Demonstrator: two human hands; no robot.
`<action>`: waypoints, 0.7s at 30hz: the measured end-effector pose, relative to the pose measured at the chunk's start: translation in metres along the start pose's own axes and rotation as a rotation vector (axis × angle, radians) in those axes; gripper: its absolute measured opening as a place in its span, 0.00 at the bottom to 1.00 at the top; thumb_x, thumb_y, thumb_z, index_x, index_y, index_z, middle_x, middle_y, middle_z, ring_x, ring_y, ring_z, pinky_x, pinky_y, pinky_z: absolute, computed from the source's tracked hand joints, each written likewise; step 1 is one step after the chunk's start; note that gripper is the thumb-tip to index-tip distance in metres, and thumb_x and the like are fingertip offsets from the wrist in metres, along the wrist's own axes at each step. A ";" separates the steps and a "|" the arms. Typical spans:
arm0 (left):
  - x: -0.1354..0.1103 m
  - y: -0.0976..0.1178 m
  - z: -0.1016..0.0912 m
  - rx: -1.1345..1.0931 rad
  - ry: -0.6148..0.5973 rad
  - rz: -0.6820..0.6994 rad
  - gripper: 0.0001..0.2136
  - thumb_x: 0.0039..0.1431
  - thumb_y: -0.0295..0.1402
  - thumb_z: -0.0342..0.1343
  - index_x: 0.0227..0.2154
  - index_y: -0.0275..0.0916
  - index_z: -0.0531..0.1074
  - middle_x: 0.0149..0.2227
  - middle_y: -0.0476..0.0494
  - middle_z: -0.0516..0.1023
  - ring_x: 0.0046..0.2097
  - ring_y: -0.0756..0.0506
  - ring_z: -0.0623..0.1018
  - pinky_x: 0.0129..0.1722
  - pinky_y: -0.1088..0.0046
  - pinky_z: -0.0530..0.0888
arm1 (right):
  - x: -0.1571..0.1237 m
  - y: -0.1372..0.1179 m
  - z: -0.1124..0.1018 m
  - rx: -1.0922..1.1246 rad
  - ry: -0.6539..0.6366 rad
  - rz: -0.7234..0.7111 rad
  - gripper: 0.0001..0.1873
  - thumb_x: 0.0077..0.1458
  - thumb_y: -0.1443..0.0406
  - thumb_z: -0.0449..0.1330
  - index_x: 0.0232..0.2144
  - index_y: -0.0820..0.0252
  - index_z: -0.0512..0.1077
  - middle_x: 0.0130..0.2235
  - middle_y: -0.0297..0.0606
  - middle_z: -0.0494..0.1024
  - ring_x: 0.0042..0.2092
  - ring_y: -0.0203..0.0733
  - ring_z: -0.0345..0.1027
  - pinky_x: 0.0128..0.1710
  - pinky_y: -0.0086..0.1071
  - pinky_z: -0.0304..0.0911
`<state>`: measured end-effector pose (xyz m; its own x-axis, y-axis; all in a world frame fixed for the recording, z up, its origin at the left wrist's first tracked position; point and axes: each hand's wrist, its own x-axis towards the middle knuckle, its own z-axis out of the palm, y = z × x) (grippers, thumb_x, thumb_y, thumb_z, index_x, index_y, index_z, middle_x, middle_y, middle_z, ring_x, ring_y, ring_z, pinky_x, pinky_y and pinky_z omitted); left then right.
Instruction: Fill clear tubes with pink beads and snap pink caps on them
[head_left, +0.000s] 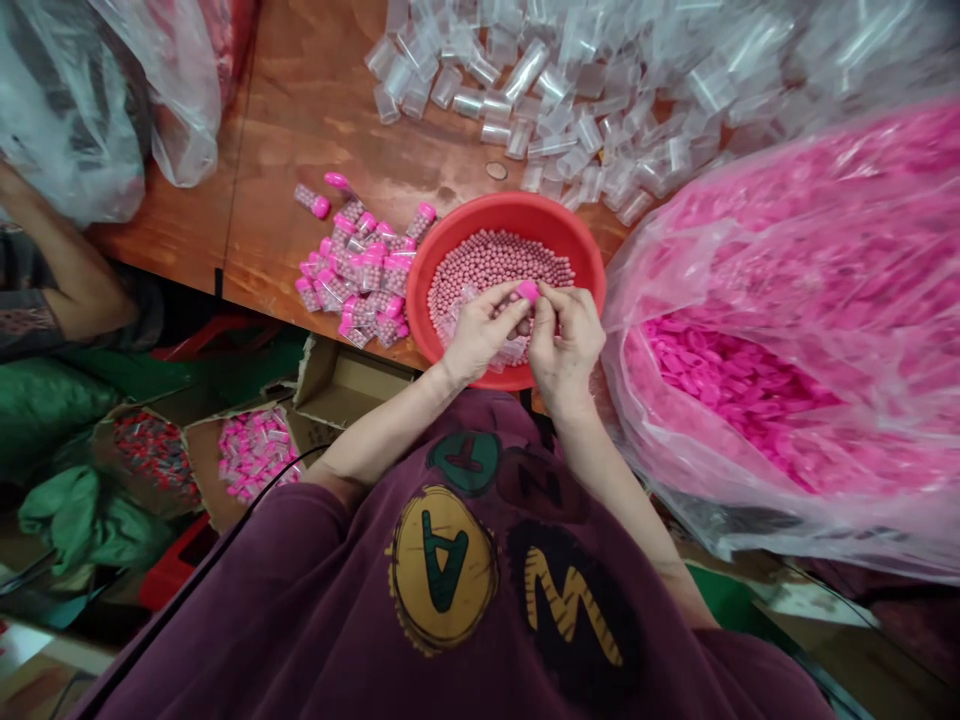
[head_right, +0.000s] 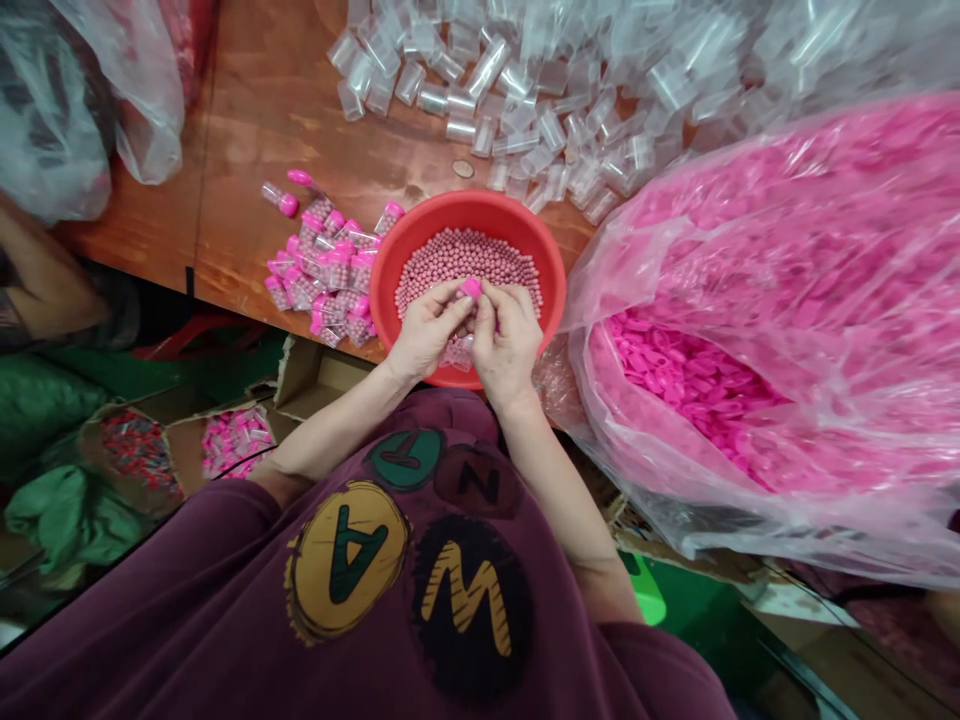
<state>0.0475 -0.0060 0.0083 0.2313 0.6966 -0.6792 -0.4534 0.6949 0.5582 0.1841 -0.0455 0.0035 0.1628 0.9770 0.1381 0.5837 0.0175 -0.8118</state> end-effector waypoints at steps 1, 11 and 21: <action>-0.002 0.003 0.003 -0.024 0.008 -0.009 0.07 0.74 0.22 0.68 0.47 0.41 0.85 0.33 0.54 0.81 0.31 0.54 0.78 0.33 0.79 0.75 | -0.001 -0.001 -0.001 -0.012 -0.014 -0.045 0.19 0.85 0.56 0.55 0.61 0.52 0.84 0.53 0.47 0.86 0.55 0.52 0.85 0.59 0.52 0.85; 0.002 0.013 -0.019 0.099 -0.133 -0.009 0.15 0.67 0.41 0.82 0.49 0.41 0.87 0.35 0.51 0.86 0.33 0.52 0.82 0.38 0.76 0.81 | 0.004 0.014 -0.028 0.127 -0.201 0.059 0.27 0.81 0.46 0.62 0.74 0.42 0.74 0.63 0.44 0.83 0.61 0.52 0.82 0.64 0.53 0.86; 0.003 -0.001 -0.034 0.227 -0.190 0.058 0.18 0.65 0.45 0.82 0.49 0.39 0.90 0.41 0.45 0.90 0.43 0.46 0.88 0.49 0.67 0.86 | -0.004 -0.006 -0.027 -0.179 -0.349 0.021 0.34 0.71 0.47 0.70 0.71 0.54 0.75 0.66 0.54 0.83 0.66 0.65 0.79 0.69 0.68 0.77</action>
<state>0.0195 -0.0106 -0.0098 0.3770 0.7426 -0.5535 -0.2713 0.6599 0.7006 0.2010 -0.0553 0.0228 -0.0859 0.9909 -0.1035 0.7175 -0.0105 -0.6965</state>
